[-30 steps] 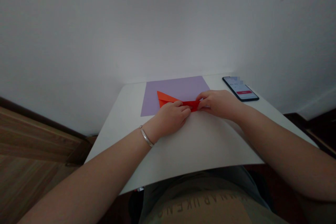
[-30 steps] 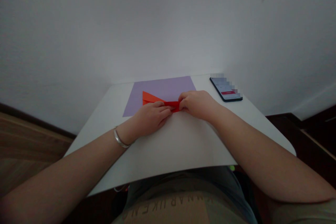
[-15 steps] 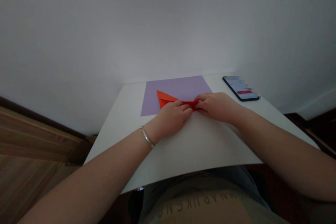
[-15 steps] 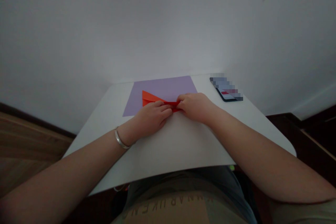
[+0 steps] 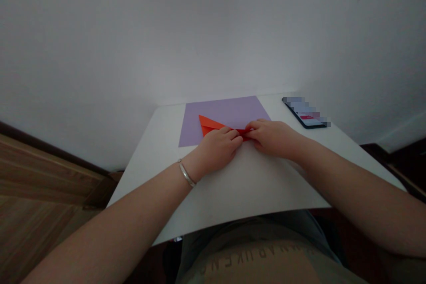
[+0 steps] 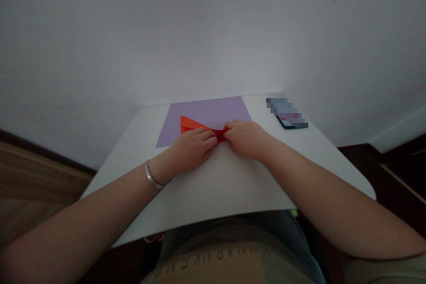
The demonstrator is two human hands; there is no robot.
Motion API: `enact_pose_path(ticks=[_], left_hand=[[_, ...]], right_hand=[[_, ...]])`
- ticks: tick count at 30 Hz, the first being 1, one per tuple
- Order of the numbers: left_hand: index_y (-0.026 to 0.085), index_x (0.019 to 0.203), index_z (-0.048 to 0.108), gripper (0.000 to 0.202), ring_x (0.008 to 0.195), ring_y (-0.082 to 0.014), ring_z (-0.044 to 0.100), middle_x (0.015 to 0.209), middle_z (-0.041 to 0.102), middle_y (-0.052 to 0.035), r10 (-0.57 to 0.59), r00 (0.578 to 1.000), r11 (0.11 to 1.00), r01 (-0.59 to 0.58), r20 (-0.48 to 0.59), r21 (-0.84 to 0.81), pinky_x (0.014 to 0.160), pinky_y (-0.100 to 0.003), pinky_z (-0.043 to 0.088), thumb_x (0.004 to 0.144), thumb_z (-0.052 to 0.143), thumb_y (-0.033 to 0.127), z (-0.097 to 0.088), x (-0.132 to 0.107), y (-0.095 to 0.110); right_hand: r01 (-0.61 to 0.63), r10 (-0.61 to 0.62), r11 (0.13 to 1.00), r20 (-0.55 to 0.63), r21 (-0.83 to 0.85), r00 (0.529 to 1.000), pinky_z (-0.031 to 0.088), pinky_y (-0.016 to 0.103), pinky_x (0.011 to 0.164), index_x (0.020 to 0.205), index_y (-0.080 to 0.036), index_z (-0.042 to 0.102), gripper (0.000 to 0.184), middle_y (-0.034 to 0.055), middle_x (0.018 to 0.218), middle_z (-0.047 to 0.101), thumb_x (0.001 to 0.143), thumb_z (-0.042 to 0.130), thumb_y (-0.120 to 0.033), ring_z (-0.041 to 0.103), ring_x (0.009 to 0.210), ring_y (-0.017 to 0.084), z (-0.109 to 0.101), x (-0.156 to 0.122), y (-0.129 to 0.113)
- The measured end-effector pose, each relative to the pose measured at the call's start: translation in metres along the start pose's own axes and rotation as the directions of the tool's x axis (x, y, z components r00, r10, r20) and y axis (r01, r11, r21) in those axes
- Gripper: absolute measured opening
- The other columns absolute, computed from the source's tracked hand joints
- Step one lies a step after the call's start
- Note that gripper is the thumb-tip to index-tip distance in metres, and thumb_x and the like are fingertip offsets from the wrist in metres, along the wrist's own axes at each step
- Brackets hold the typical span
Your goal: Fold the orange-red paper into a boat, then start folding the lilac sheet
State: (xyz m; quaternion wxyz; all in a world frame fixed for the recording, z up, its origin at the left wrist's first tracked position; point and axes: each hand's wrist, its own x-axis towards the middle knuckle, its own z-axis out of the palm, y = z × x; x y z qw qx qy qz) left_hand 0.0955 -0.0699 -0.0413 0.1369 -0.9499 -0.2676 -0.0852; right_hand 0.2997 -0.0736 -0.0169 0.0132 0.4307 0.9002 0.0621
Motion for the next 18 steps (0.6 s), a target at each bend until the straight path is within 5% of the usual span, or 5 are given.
enact_pose_path(ticks=[11,18], left_hand=[[0.014,0.095,0.062,0.014,0.094,-0.0228,0.057,0.099,0.068,-0.0093,0.026,1.000,1.000,-0.026,-0.005,-0.015,0.086,-0.037,0.048,0.088,0.051,0.015,0.002,0.000,-0.001],[0.015,0.120,0.060,0.031,0.106,-0.0222,0.057,0.121,0.065,-0.0086,0.055,0.997,0.996,-0.058,-0.054,-0.063,0.093,-0.037,0.047,0.092,0.047,0.016,0.005,-0.001,-0.003]], right_hand=[[-0.077,0.082,0.996,0.088,-0.055,0.993,0.047,0.033,0.070,0.087,-0.022,0.074,0.023,0.0087,0.105,0.071,0.085,0.051,-0.020,0.064,0.093,0.024,-0.012,-0.009,0.006],[-0.046,0.051,0.996,0.075,-0.076,0.996,0.041,0.030,0.060,0.098,-0.031,0.074,0.029,0.0036,0.104,0.070,0.086,0.049,-0.022,0.066,0.083,0.020,-0.013,-0.011,0.003]])
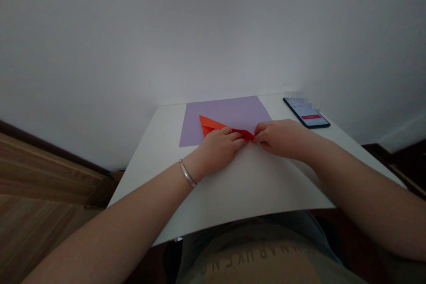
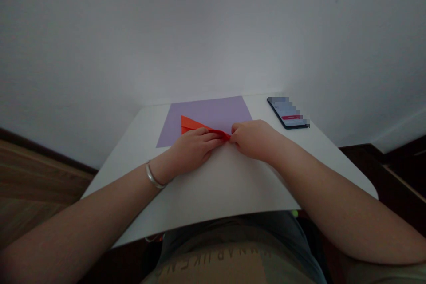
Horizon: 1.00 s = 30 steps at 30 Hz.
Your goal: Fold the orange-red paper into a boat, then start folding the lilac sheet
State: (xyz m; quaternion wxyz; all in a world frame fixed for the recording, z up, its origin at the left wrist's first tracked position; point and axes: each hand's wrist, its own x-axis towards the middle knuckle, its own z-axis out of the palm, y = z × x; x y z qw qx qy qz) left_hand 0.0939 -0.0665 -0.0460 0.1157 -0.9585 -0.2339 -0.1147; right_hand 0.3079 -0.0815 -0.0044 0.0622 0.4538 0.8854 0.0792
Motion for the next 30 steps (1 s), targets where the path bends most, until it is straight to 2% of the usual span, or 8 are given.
enact_pose_path(ticks=[7,12,21,26,30], left_hand=[[0.014,0.118,0.062,0.031,0.109,-0.0226,0.058,0.121,0.066,-0.0097,-0.011,1.000,1.000,0.011,0.002,0.001,0.092,-0.037,0.049,0.092,0.048,0.017,0.000,0.000,0.000],[0.015,0.114,0.065,0.028,0.106,-0.0232,0.060,0.119,0.067,-0.0097,-0.052,0.998,0.998,0.052,0.024,0.018,0.089,-0.036,0.052,0.090,0.050,0.017,-0.003,0.000,0.001],[0.017,0.100,0.071,0.023,0.099,-0.0199,0.065,0.104,0.072,-0.0079,-0.098,0.989,0.995,0.098,0.114,0.003,0.088,-0.033,0.053,0.089,0.051,0.018,-0.012,0.002,0.003],[0.016,0.097,0.072,0.024,0.094,-0.0198,0.066,0.100,0.071,-0.0096,-0.144,0.983,0.989,0.148,0.110,-0.028,0.080,-0.032,0.055,0.089,0.050,0.019,-0.015,0.002,0.003],[0.015,0.096,0.071,0.023,0.094,-0.0209,0.066,0.100,0.070,-0.0094,-0.147,0.980,0.988,0.152,0.132,-0.034,0.077,-0.032,0.055,0.090,0.049,0.020,-0.015,0.002,0.004]], right_hand=[[0.000,0.000,0.997,-0.003,-0.075,1.000,0.032,0.028,0.052,0.087,-0.023,0.072,0.029,0.0071,0.091,0.070,0.090,0.044,-0.021,0.064,0.069,0.017,-0.005,-0.002,-0.011],[0.019,-0.020,0.996,-0.014,-0.085,1.000,0.035,0.029,0.051,0.090,-0.021,0.070,0.028,0.0081,0.087,0.072,0.090,0.043,-0.017,0.067,0.072,0.022,-0.003,-0.001,-0.015],[-0.106,0.118,0.991,0.148,-0.085,0.982,0.045,0.033,0.057,0.085,-0.018,0.073,0.031,0.0119,0.084,0.073,0.089,0.043,-0.021,0.070,0.079,0.029,-0.008,0.001,-0.015],[-0.105,0.114,0.993,0.184,-0.057,0.976,0.045,0.035,0.060,0.088,-0.020,0.074,0.031,0.0126,0.086,0.074,0.087,0.044,-0.025,0.069,0.082,0.030,-0.013,-0.001,-0.008],[-0.209,0.219,0.975,0.158,-0.076,0.963,0.041,0.034,0.057,0.082,-0.018,0.073,0.032,0.0151,0.086,0.073,0.087,0.042,-0.025,0.068,0.080,0.030,-0.016,-0.002,-0.003]])
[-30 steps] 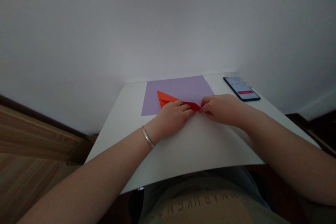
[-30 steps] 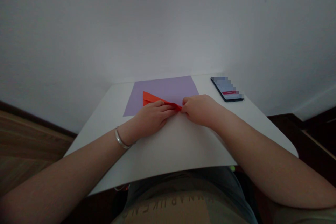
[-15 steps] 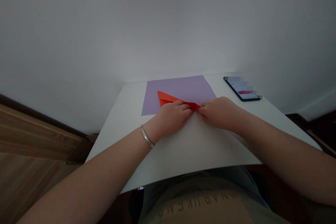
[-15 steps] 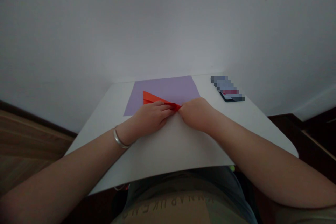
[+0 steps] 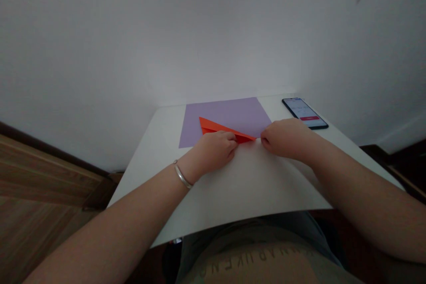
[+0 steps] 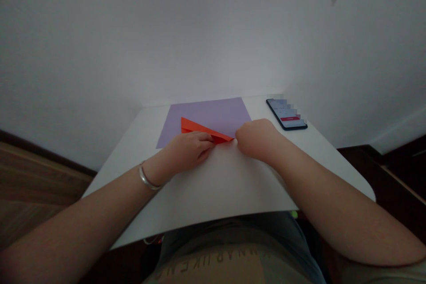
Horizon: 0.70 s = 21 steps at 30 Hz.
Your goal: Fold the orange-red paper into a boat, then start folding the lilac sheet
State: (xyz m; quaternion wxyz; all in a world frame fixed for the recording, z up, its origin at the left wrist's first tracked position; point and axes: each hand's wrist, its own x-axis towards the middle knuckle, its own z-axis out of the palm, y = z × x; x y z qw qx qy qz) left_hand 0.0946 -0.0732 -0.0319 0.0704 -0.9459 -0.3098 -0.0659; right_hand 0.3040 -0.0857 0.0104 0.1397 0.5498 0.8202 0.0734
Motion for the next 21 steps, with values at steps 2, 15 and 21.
enact_pose_path(ticks=[2,15,21], left_hand=[[0.014,0.095,0.069,0.023,0.090,-0.0215,0.067,0.098,0.070,-0.0088,-0.009,1.000,1.000,0.009,0.014,0.013,0.074,-0.033,0.055,0.091,0.048,0.021,0.001,-0.001,0.000],[0.014,0.105,0.061,0.020,0.090,-0.0226,0.061,0.099,0.064,-0.0094,0.037,0.996,0.986,-0.023,-0.084,0.168,0.068,-0.032,0.053,0.092,0.047,0.017,0.005,-0.001,0.003],[0.008,0.130,0.053,0.044,0.120,-0.0306,0.051,0.133,0.054,-0.0170,-0.093,0.977,0.989,0.114,-0.194,0.097,0.101,-0.046,0.044,0.093,0.046,0.030,0.016,-0.001,-0.004]], right_hand=[[-0.066,0.070,0.995,-0.047,0.079,0.996,0.038,0.032,0.055,0.082,-0.020,0.072,0.031,0.0135,0.085,0.073,0.087,0.042,-0.027,0.067,0.078,0.027,0.003,0.005,0.003],[-0.099,0.169,0.885,-0.115,0.455,0.979,0.030,0.028,0.051,0.089,-0.025,0.062,0.031,0.0024,0.082,0.069,0.076,0.060,-0.053,0.059,0.069,0.018,0.032,0.029,-0.004],[-0.033,0.116,0.864,-0.135,0.502,0.984,0.033,0.028,0.053,0.084,-0.023,0.061,0.027,0.0021,0.078,0.066,0.075,0.062,-0.048,0.056,0.065,0.016,0.037,0.032,-0.003]])
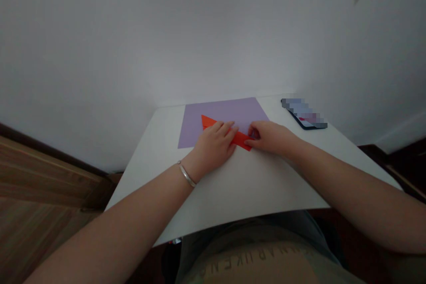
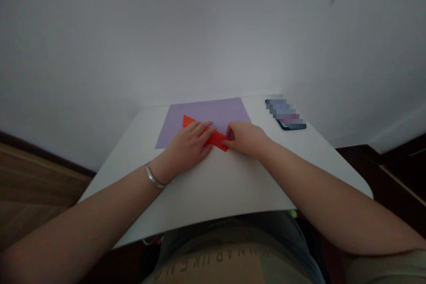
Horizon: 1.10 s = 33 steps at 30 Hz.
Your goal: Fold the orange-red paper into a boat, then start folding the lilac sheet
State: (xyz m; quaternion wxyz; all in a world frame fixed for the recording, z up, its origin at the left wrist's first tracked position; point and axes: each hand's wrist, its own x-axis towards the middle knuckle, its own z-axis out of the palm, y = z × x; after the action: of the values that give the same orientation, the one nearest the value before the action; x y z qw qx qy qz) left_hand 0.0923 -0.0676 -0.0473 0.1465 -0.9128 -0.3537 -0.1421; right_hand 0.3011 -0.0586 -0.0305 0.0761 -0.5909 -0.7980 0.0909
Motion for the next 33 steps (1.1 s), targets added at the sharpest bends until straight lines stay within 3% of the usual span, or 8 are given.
enact_pose_path(ticks=[2,5,11,15,21,24,28,33], left_hand=[[0.009,0.133,0.052,0.048,0.131,-0.0328,0.041,0.138,0.053,-0.0141,-0.034,0.999,0.998,0.035,0.022,-0.050,0.110,-0.050,0.035,0.093,0.045,0.036,0.005,-0.001,-0.004],[0.009,0.136,0.050,0.052,0.133,-0.0325,0.038,0.140,0.053,-0.0116,-0.081,0.993,0.990,0.091,0.086,-0.108,0.114,-0.050,0.028,0.094,0.044,0.039,0.008,-0.002,-0.007],[0.017,0.144,0.040,0.051,0.140,-0.0318,0.031,0.152,0.037,-0.0104,-0.114,0.959,0.977,0.155,0.260,-0.144,0.110,-0.059,0.029,0.099,0.032,0.038,0.009,0.000,-0.005],[0.024,0.147,0.034,0.050,0.143,-0.0360,0.024,0.155,0.031,-0.0097,-0.102,0.950,0.980,0.147,0.295,-0.135,0.107,-0.067,0.025,0.100,0.027,0.040,0.010,0.000,-0.005],[0.013,0.148,0.031,0.053,0.142,-0.0344,0.025,0.153,0.034,-0.0149,-0.104,0.979,0.974,0.136,0.177,-0.183,0.110,-0.059,0.029,0.099,0.033,0.033,0.016,-0.003,-0.006],[0.011,0.147,0.031,0.053,0.141,-0.0329,0.028,0.152,0.036,-0.0151,-0.132,0.986,0.973,0.148,0.101,-0.175,0.111,-0.055,0.031,0.096,0.038,0.024,0.017,-0.002,-0.007],[0.013,0.142,0.040,0.051,0.137,-0.0298,0.033,0.148,0.041,-0.0147,-0.180,0.980,0.975,0.166,-0.088,-0.147,0.111,-0.050,0.032,0.091,0.042,0.012,0.013,0.002,-0.010],[0.019,0.128,0.054,0.043,0.126,-0.0281,0.043,0.140,0.048,-0.0119,-0.219,0.952,0.964,0.177,-0.215,-0.200,0.107,-0.049,0.036,0.085,0.056,0.013,0.004,0.006,-0.011]], right_hand=[[0.013,-0.013,1.000,-0.014,0.009,1.000,0.034,0.029,0.054,0.083,-0.023,0.062,0.025,0.0023,0.079,0.066,0.075,0.063,-0.047,0.057,0.067,0.017,0.002,0.000,0.001],[0.039,-0.039,0.999,-0.068,-0.006,0.997,0.037,0.030,0.058,0.084,-0.023,0.063,0.026,0.0038,0.086,0.066,0.075,0.063,-0.048,0.058,0.074,0.019,0.005,-0.002,0.001],[0.055,-0.055,0.998,-0.083,-0.002,0.995,0.041,0.031,0.065,0.086,-0.021,0.063,0.033,0.0060,0.090,0.065,0.071,0.069,-0.050,0.059,0.078,0.020,0.009,-0.002,-0.005],[0.019,-0.015,0.998,-0.072,0.063,0.997,0.039,0.030,0.062,0.083,-0.020,0.062,0.034,0.0054,0.083,0.065,0.069,0.070,-0.050,0.058,0.073,0.019,0.011,-0.002,-0.008],[-0.002,0.025,0.942,-0.061,0.335,0.998,0.041,0.028,0.060,0.085,-0.021,0.057,0.026,0.0022,0.081,0.067,0.069,0.069,-0.036,0.057,0.068,0.016,0.015,-0.003,-0.010],[0.094,-0.024,0.905,-0.170,0.415,0.985,0.042,0.028,0.064,0.090,-0.020,0.054,0.021,0.0019,0.084,0.067,0.072,0.064,-0.027,0.057,0.070,0.015,0.015,-0.005,-0.013],[0.307,-0.174,0.896,-0.383,0.320,0.907,0.042,0.031,0.070,0.087,-0.020,0.055,0.016,0.0025,0.085,0.064,0.073,0.061,-0.017,0.054,0.076,0.017,0.011,-0.008,-0.016],[0.489,-0.330,0.844,-0.505,0.220,0.797,0.044,0.033,0.077,0.087,-0.021,0.057,0.011,0.0030,0.086,0.064,0.078,0.060,-0.016,0.056,0.083,0.018,0.005,-0.013,-0.018]])
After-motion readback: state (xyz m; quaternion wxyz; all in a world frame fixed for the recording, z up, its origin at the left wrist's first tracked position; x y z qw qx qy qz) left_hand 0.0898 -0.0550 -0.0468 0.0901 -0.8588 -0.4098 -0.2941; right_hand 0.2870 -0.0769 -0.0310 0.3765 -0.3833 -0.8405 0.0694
